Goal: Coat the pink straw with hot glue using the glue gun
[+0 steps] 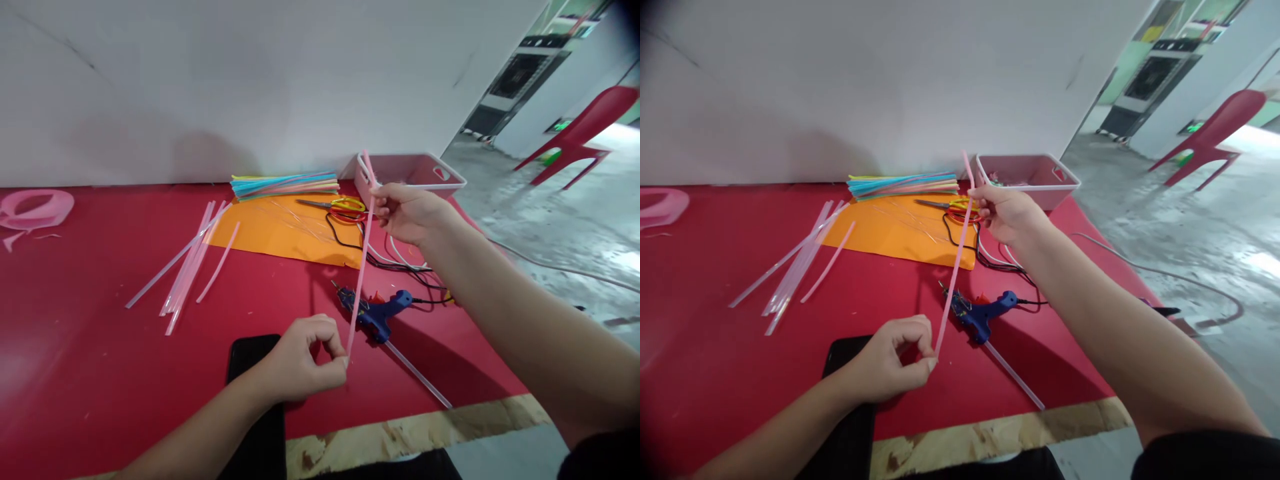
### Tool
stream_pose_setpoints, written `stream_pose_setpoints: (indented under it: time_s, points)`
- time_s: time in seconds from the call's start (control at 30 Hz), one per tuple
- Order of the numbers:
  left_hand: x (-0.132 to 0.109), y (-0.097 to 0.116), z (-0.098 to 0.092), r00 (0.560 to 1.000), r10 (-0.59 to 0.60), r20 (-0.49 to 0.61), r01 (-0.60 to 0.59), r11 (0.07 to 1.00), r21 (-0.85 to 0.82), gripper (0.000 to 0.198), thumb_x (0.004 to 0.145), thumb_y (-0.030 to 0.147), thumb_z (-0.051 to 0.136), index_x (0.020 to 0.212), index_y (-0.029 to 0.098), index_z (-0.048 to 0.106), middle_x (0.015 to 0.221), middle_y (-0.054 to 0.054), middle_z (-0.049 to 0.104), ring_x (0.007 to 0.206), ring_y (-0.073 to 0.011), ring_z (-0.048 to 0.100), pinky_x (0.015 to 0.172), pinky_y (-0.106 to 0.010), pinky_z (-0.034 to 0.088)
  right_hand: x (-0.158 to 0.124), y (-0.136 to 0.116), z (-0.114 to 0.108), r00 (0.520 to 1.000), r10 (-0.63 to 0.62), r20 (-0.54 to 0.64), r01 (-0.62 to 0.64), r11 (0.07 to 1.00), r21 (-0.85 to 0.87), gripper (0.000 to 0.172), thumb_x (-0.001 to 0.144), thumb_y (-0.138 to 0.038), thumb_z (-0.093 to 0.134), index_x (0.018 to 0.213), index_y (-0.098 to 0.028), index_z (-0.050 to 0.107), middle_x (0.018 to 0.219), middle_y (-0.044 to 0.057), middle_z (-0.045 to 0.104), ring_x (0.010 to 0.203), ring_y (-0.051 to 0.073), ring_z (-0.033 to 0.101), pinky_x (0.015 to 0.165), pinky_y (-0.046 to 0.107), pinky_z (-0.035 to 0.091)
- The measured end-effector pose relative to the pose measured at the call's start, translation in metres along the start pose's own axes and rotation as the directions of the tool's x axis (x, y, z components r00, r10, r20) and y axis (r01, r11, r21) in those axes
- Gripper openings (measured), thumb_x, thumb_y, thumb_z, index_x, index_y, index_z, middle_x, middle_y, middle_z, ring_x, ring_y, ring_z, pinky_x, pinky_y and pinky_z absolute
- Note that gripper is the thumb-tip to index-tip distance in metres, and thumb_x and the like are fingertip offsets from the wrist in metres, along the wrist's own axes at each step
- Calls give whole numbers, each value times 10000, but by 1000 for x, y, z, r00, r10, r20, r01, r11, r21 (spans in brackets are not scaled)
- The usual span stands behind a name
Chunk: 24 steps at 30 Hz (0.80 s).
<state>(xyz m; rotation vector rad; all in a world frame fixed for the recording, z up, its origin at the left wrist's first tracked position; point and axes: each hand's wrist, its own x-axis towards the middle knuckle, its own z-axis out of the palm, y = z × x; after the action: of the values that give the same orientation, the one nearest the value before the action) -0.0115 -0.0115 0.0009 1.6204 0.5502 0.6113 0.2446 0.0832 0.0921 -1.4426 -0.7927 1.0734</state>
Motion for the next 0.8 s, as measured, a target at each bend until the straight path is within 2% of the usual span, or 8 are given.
stream_pose_setpoints:
  time_s: [0.27,0.47,0.8]
  points:
    - [1,-1,0,999,28,18,-28,1000,-3,161,697,83,637,605,186,555,656,8,595,648,-125,529,653,-260,430,25,-15,2,997,70,7,-71,994,88,270,738,-47,725,634,-190,521,572,-52,449,496,57,325,466,229,246]
    - [0,-1,1,1000,20,22,-19,1000,-9,169,694,88,656,604,188,555,662,10,590,640,-123,522,658,-262,428,33,-15,7,997,72,30,-76,989,130,232,728,-44,723,645,-185,558,557,-60,443,488,53,306,457,224,239]
    - [0,-2,0,1000,6,15,-6,1000,-7,144,694,93,664,612,177,580,672,5,603,644,-122,543,658,-258,433,35,-23,2,995,102,8,-102,983,150,246,726,-56,718,646,-200,535,551,-54,461,483,64,325,453,225,253]
